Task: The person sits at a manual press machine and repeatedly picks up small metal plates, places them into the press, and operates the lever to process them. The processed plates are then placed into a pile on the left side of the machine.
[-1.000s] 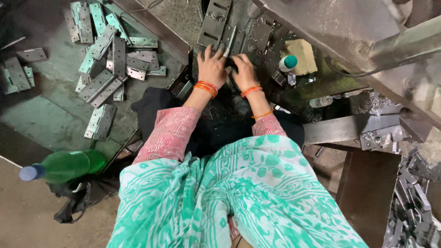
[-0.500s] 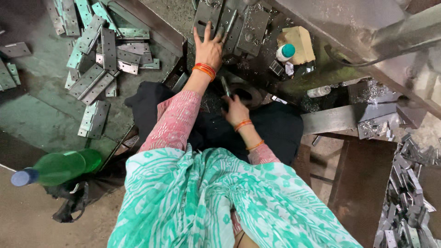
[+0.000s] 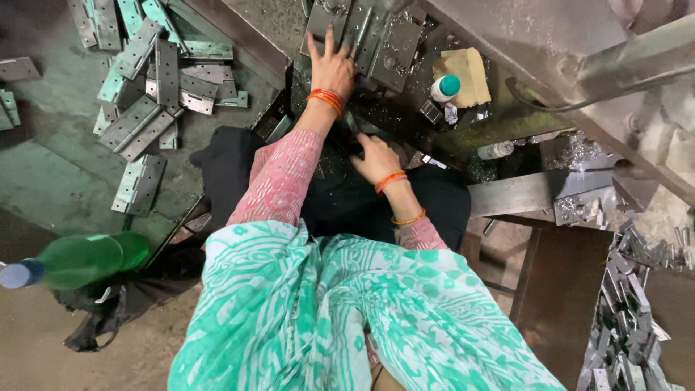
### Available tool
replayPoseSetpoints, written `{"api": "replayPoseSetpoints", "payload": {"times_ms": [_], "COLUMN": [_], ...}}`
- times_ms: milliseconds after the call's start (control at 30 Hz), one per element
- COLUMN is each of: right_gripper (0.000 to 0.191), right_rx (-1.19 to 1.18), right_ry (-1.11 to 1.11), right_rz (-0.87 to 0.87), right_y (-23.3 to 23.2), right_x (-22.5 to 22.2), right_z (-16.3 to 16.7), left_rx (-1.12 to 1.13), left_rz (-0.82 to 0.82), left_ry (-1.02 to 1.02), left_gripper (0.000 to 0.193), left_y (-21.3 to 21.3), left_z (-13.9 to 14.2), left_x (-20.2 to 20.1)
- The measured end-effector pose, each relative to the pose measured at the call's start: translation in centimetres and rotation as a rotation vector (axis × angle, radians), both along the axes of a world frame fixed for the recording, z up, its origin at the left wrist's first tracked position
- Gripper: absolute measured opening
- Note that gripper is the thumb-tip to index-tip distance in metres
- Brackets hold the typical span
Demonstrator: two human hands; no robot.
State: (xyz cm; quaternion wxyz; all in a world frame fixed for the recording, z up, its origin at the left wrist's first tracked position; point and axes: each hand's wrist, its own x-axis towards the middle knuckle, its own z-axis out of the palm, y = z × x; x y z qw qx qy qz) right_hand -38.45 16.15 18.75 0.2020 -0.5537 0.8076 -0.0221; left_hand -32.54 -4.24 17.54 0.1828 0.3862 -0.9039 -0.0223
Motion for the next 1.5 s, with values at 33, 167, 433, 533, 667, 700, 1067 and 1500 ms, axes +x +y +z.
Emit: {"api": "replayPoseSetpoints", "payload": {"times_ms": [33, 167, 433, 533, 667, 700, 1067, 1500], "right_gripper": [0.055, 0.057, 0.058, 0.054, 0.053, 0.050, 0.054, 0.047], "right_rx": [-0.008, -0.185, -0.125, -0.107, -0.026, -0.049, -0.145, -0.153], "right_ry": [0.003, 0.021, -0.107, -0.072, 0.003, -0.008, -0.084, -0.082], "right_rz": [0.000, -0.020, -0.062, 0.002, 0.049, 0.029, -0.056, -0.080], "right_y": [0.0, 2.4, 2.8, 1.1, -0.3, 0.0, 3.0, 2.6], "right_x": [0.1, 2.7, 1.6, -0.5, -1.1, -0.7, 1.4, 0.7], "right_z": [-0.3, -4.4, -5.5, -2.8, -2.2, -2.7, -7.2, -6.7], "left_rx": [0.003, -0.012, -0.023, 0.004, -0.135, -0.080, -0.100, -0.048], "left_rz": [0.010, 0.012, -0.008, -0.018, 0.031, 0.018, -0.021, 0.034], "left_ry": [0.019, -0.038, -0.021, -0.076, 0.062, 0.028, 0.017, 0.009], "left_gripper": [0.041, 0.040, 0.042, 0.043, 0.049, 0.046, 0.045, 0.048], "left_y": [-0.2, -0.6, -0.2, -0.8, -2.1, -2.2, 0.2, -2.6], "left_z": [0.3, 0.8, 1.1, 1.3, 2.2, 2.5, 1.6, 3.4], "left_x": [-0.3, -0.8, 0.0, -0.9, -2.6, -2.8, -0.2, -2.4]}}
